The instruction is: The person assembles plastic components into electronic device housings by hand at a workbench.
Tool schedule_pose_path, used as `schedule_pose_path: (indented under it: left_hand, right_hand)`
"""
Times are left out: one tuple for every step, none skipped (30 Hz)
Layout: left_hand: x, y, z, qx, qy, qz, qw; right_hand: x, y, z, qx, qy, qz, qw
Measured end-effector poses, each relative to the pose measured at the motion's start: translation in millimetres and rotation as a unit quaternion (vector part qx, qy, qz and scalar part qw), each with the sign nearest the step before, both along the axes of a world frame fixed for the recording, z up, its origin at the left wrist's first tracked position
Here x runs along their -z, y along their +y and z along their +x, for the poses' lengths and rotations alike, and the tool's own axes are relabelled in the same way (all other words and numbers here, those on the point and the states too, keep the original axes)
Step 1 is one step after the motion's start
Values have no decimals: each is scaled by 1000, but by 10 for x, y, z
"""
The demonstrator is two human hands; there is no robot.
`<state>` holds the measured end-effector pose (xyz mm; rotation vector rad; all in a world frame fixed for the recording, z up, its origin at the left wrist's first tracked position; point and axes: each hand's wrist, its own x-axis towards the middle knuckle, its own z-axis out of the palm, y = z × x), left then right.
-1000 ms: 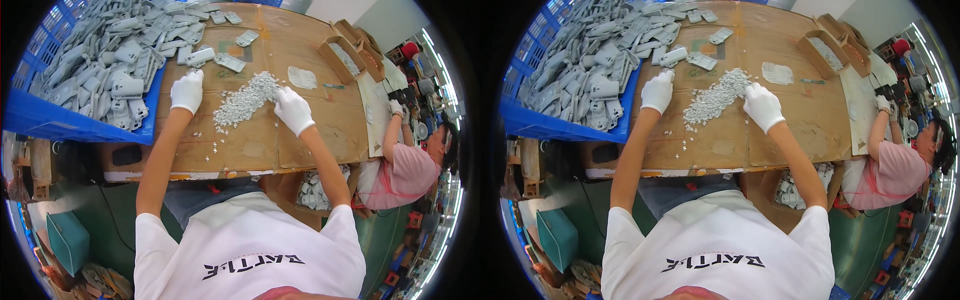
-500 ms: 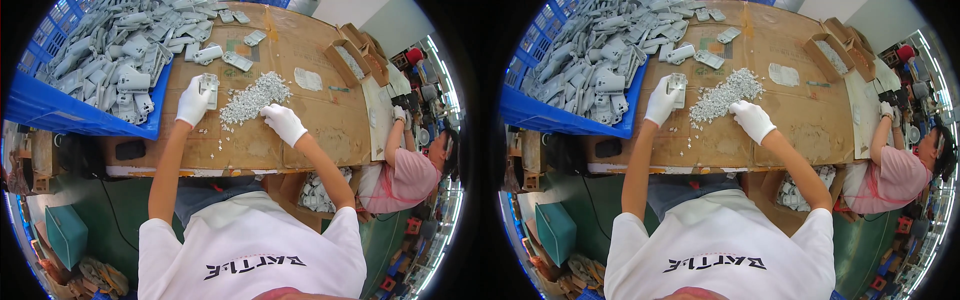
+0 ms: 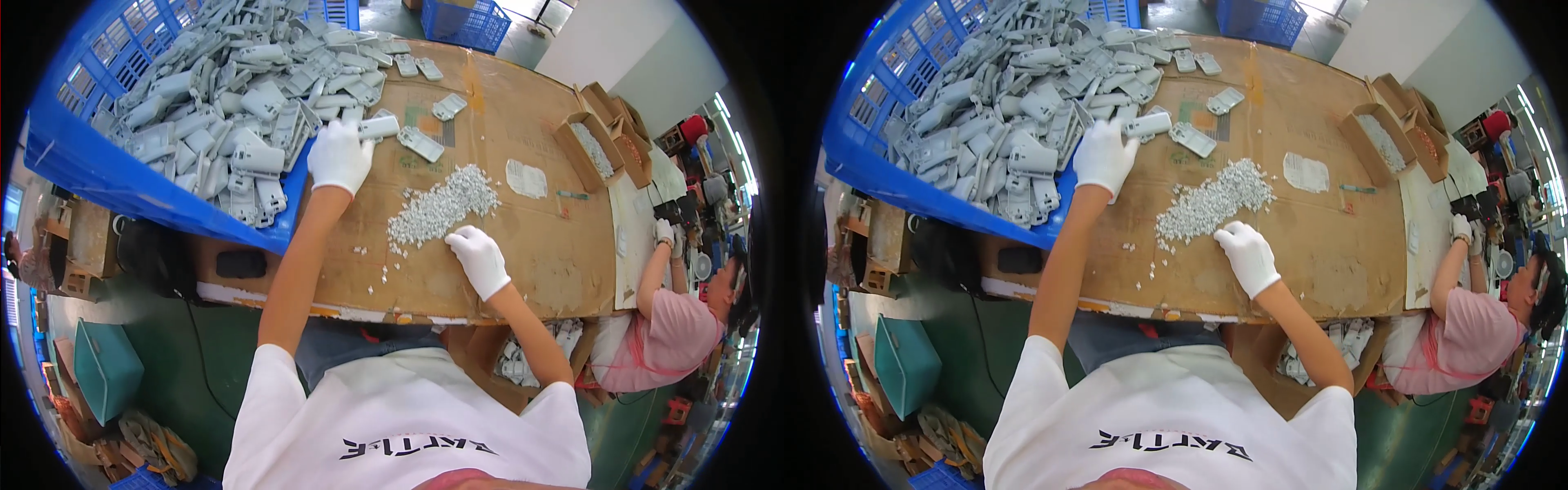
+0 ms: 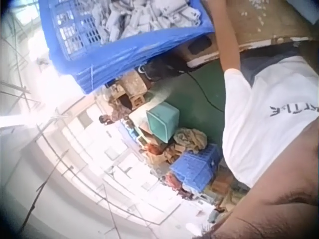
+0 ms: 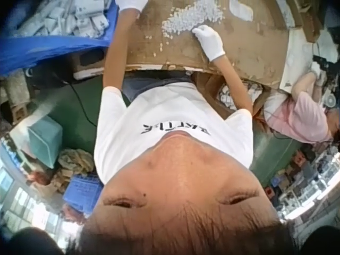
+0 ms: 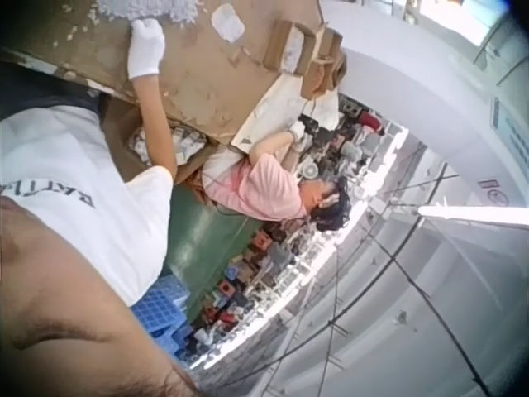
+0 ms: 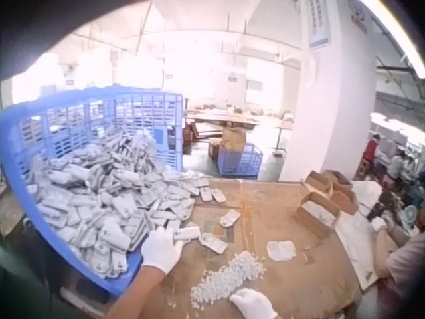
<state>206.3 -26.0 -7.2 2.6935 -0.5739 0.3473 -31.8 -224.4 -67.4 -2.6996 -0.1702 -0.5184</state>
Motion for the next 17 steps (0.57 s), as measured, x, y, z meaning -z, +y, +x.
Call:
schedule_pose_path:
  left_hand:
    - [-56,-105,221,14,-82,-28,996]
    - [-124,-203,514,9,-115,-9,993]
    - [-211,-267,815,-3,-149,11,989]
    - [-274,-361,1098,-51,-134,49,989]
    - [-310,-450,1300,-96,-117,88,985]
    - [-317,-567,1392,-96,-120,87,984]
    - [-316,-702,1469,-149,-17,120,981]
    - [-257,-851,1420,-194,97,154,964]
    - [-237,-930,1425,-171,69,160,970]
    - [-209,-917,1429,-163,94,163,968]
    - [-217,-859,1455,-154,114,166,967]
    - [-151,-774,1427,-135,88,155,975]
    - [-69,-739,1384,-126,78,165,975]
    - [-31,-629,1309,-124,66,176,974]
    - [-159,-637,1102,-117,118,189,968]
    - [-155,-667,1000,-165,113,194,961]
    - [-126,-635,927,-219,105,197,950]
  right_hand:
    - [-16,3,-2,1,-4,-1,1000]
    - [-62,17,-5,6,16,15,1000]
    - [-97,25,8,4,35,31,999]
    - [-91,36,32,3,29,43,999]
    - [-48,18,50,0,20,54,998]
    - [0,41,69,6,11,67,998]
    - [9,68,80,18,9,75,997]
    - [-25,48,66,22,17,76,997]
    - [-62,44,67,21,22,75,997]
    - [-86,31,62,18,27,76,997]
    - [-105,16,83,21,30,79,996]
    - [-119,1,95,15,33,78,996]
    - [-119,-11,100,8,34,76,996]
    - [-111,3,111,0,34,81,996]
    - [-89,-30,107,3,31,79,996]
    - [-72,-59,98,6,28,78,997]
    - [-74,-62,108,0,29,79,996]
